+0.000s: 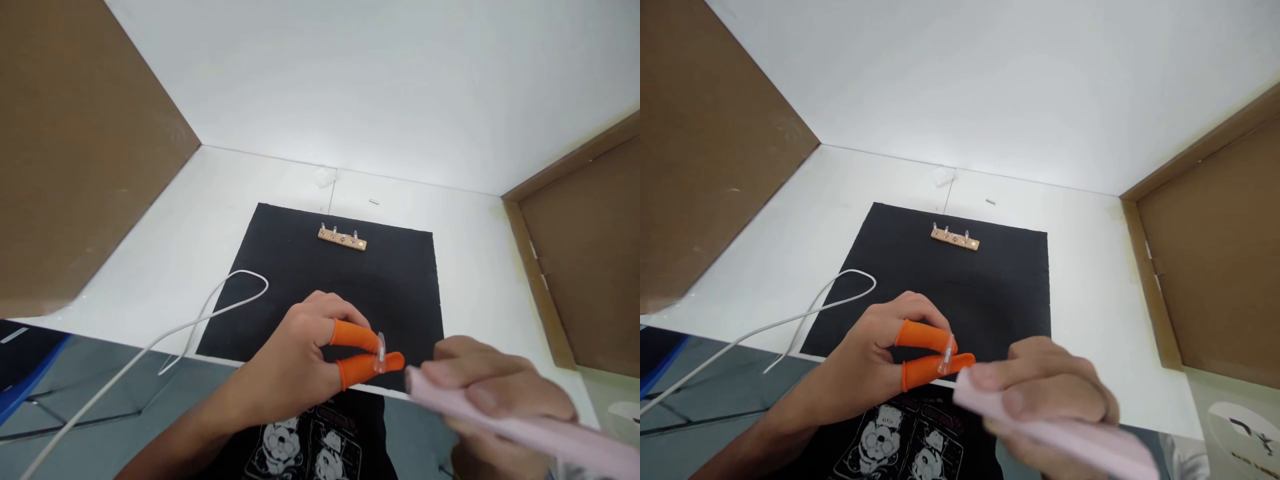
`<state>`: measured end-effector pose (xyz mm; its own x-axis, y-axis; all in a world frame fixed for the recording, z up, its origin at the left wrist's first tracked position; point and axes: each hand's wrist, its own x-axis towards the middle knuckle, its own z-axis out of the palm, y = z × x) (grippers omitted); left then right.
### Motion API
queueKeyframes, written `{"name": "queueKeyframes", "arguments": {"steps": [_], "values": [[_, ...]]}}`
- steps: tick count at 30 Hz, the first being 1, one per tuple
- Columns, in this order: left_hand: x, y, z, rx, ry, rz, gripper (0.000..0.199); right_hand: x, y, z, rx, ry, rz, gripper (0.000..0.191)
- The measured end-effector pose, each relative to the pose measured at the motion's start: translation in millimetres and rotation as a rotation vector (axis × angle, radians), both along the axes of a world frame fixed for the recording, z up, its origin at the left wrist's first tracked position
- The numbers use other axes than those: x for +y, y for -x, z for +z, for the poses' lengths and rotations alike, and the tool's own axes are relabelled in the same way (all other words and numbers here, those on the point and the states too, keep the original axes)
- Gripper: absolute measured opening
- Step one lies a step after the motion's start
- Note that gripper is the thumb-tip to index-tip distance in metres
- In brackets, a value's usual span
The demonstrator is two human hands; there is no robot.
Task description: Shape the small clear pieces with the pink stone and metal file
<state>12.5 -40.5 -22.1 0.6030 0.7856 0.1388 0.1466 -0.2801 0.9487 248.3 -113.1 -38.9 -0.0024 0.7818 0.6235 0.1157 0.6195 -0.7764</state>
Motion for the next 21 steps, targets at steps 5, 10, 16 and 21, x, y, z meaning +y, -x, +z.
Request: {"name": "queueKeyframes", "arguments": {"steps": [5, 10, 16, 21], "values": [[-3, 3, 1.0, 0.018, 0.003, -0.007, 0.010, 4, -11, -1.3, 0.062, -0.017, -0.065, 0.032], [-4, 5, 0.5, -0.013, 0.001, 0.002, 0.010, 1, 24, 9.4, -0.030, 0.010, 0.104, 0.006], [-6, 7, 0.7, 0.005, 0.004, 0.009, 0.009, -3, -3, -1.5, -0.015, 0.011, -0.077, 0.024], [-7, 9, -0.1, 0.012, 0.000, 0.007, 0.010, -1, 2, 0.3, -0.009, 0.012, -0.074, 0.023]]}}
